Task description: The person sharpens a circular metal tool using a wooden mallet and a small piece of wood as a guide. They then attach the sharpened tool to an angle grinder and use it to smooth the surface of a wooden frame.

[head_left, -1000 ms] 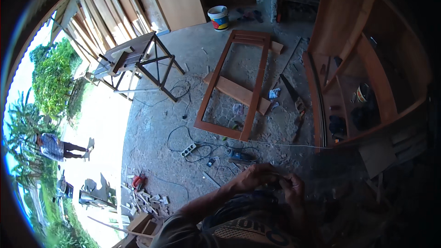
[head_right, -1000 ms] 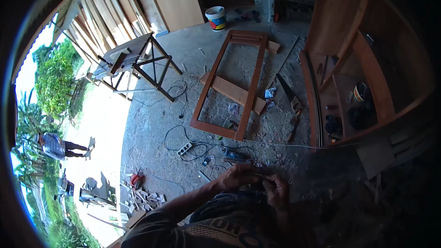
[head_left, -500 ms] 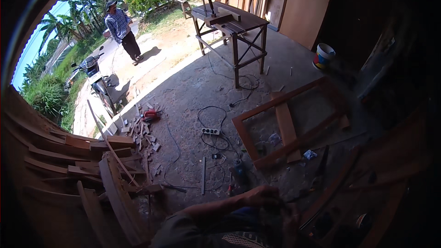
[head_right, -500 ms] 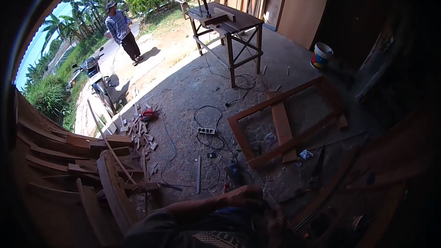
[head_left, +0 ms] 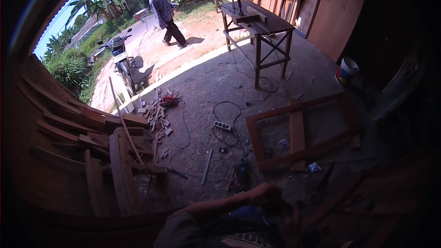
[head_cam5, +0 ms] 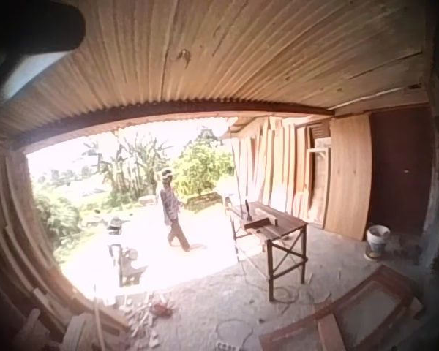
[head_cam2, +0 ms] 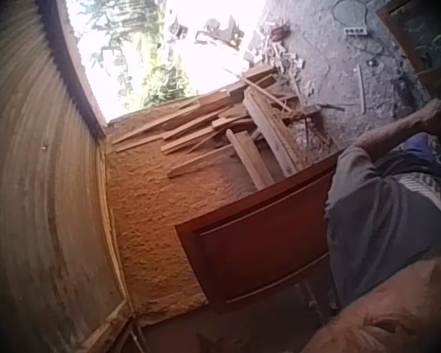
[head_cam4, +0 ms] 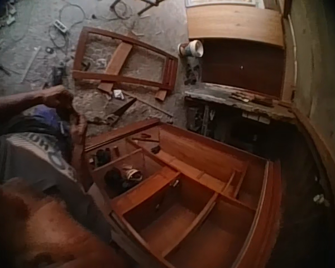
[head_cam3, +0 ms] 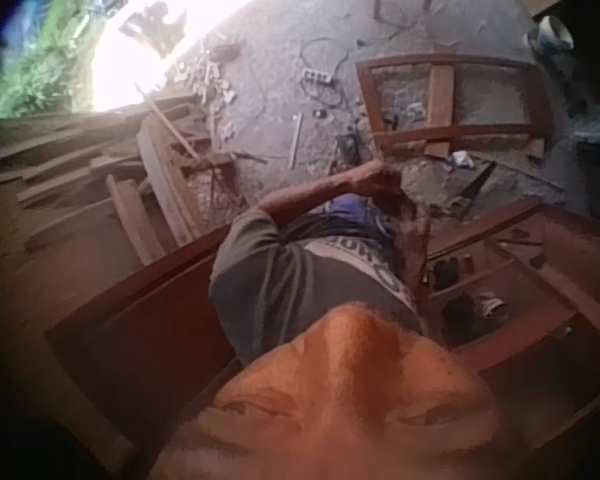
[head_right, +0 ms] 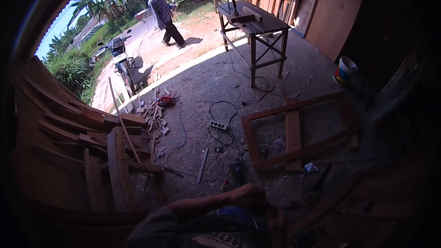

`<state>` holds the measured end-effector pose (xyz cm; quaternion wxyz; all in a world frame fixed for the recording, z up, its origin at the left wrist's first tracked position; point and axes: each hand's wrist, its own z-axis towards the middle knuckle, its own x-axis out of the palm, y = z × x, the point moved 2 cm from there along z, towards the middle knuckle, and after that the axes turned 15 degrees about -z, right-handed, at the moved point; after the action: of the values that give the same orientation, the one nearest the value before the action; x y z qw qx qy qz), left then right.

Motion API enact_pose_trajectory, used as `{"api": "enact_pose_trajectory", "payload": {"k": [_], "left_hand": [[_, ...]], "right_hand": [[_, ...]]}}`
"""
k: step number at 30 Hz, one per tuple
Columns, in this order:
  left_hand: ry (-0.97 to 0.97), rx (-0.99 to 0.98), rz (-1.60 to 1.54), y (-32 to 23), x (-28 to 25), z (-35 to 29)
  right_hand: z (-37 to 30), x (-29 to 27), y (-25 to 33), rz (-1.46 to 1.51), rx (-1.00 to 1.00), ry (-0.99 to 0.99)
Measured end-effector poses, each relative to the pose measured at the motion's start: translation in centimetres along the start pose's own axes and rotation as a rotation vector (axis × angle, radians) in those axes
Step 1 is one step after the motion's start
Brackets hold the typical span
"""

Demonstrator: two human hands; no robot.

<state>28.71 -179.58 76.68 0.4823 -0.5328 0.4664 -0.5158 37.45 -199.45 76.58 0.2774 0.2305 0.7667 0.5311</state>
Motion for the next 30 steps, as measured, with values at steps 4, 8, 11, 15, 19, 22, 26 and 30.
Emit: {"api": "enact_pose_trajectory", "payload": {"k": [4,8,11,15,19,22,26,30], "left_hand": [[-0.063,0.022,0.024,2.8,2.7,-0.8],[-0.282,-0.081,-0.262,-1.0,6.2,0.2],[-0.179,-0.117,-0.019,1.2,7.0,0.6],[-0.113,-0.165,-0.06,0.9,10.8,2.9],[-0.357,-0.348,-0.372,2.3,12.1,1.9],[-0.417,-0.241,-0.462,5.3,10.4,1.9],[-0.284,-0.159,-0.239,7.1,9.8,3.9],[-0.085,-0.141,-0.258,5.6,8.7,5.8]], "right_hand": [[1.1,-3.1,-3.6,-0.348,-0.104,0.195],[0.5,-5.7,-0.1,-0.374,-0.059,0.198],[-0.2,-7.5,-1.1,-0.279,-0.085,0.202],[-0.7,-9.9,-5.9,-0.063,-0.099,0.25],[0.0,-11.2,-1.9,-0.323,-0.211,0.309],[0.3,-11.7,-3.5,-0.313,-0.165,0.209],[0.1,-12.2,-3.5,-0.226,-0.201,0.284],[1.4,-12.0,-3.7,-0.353,-0.182,0.288]]}}
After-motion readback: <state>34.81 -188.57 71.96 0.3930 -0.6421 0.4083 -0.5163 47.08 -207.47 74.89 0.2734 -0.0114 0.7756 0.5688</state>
